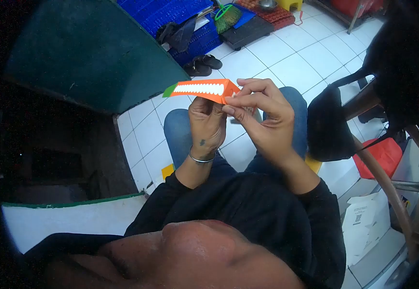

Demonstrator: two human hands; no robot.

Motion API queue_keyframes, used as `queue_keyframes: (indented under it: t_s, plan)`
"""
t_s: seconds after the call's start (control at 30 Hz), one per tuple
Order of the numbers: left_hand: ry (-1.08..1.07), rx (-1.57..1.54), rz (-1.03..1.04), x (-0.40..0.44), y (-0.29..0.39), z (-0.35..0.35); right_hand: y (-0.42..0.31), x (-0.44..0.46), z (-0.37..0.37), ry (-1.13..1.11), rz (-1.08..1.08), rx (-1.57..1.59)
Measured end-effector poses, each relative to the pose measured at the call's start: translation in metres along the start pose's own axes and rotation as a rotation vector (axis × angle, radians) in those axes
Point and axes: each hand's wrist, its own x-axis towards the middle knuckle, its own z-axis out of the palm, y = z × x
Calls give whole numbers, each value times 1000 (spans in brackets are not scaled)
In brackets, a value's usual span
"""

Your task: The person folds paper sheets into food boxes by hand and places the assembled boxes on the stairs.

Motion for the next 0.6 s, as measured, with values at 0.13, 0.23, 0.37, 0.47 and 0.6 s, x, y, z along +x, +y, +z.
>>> queue_keyframes:
  t_s: [0.13,0.23,0.37,0.47,0.6]
  plan:
    - [-156,-159,-226,4,10,-3,6,2,4,-28,29,104]
    - [-263,-196,-322,10,16,-13,7,14,-4,-250,-31,-20]
    - [88,-375,-285,16,26,10,28,3,-1,-190,-265,-322]
    - [47,-318,-256,18,33,15,21,0,-4,-176,-236,-263]
    - [-232,322,-36,15,7,2,24,-20,-23,4,158,279]
